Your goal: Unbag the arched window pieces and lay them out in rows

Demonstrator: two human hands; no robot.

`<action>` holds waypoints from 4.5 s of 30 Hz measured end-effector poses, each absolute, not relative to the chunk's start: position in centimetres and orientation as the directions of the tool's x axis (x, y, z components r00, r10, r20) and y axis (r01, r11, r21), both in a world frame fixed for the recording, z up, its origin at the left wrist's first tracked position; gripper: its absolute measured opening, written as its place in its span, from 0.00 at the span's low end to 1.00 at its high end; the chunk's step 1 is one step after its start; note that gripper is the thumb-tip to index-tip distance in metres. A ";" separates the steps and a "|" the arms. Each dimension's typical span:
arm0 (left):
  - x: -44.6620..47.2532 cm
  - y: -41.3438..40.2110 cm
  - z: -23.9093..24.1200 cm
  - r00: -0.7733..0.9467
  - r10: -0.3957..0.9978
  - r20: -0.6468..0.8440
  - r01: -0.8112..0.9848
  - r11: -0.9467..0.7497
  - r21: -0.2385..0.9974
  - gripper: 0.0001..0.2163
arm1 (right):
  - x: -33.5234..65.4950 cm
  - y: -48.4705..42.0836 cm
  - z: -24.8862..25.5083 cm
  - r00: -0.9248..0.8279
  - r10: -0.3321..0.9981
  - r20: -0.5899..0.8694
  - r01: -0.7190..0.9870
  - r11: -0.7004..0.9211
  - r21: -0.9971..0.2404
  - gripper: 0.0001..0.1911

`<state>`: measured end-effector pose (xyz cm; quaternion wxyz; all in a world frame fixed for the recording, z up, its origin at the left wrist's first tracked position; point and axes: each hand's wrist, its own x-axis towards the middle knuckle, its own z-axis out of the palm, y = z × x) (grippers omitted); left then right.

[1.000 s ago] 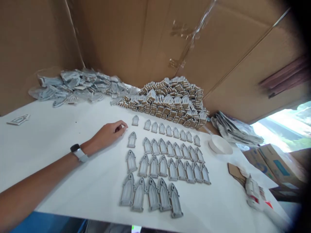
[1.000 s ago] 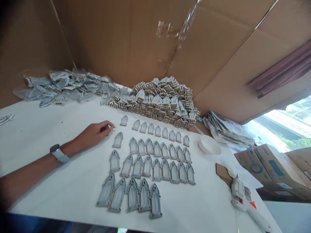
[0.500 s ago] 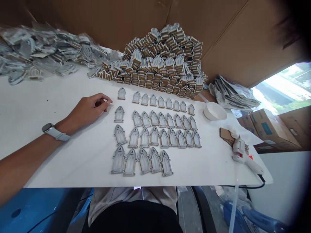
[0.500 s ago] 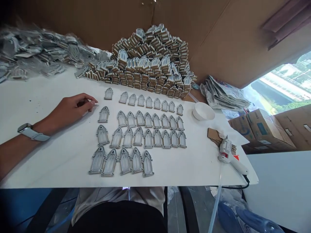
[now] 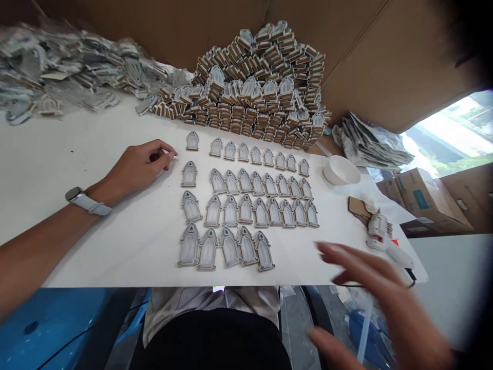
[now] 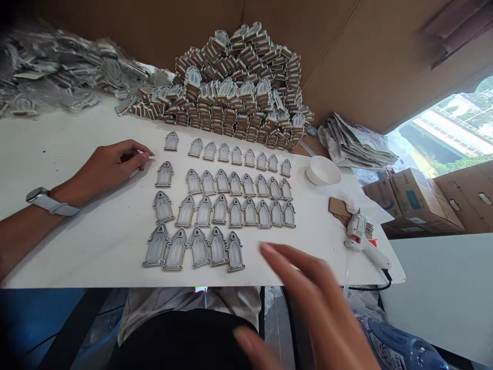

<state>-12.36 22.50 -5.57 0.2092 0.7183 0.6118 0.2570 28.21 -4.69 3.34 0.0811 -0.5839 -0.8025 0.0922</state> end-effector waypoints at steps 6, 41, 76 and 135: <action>-12.8 22.8 -6.1 0.141 0.981 0.132 0.774 -0.192 0.604 0.12 | 25.8 1.8 1.1 -0.464 0.855 -0.229 0.877 0.409 -0.252 0.35; -13.1 22.9 -6.7 0.160 0.978 0.133 0.764 -0.208 0.611 0.09 | 22.0 7.8 1.4 -0.595 0.718 -0.362 0.802 0.558 -0.213 0.33; -13.6 22.1 -7.2 0.431 0.854 0.291 0.789 -0.513 0.338 0.15 | 18.0 8.3 0.7 -0.695 0.657 -0.294 0.713 0.681 -0.165 0.33; -13.1 21.3 -7.0 0.664 0.696 0.272 0.743 -0.654 -0.143 0.17 | 16.6 8.1 0.5 -0.698 0.656 -0.288 0.694 0.718 -0.047 0.24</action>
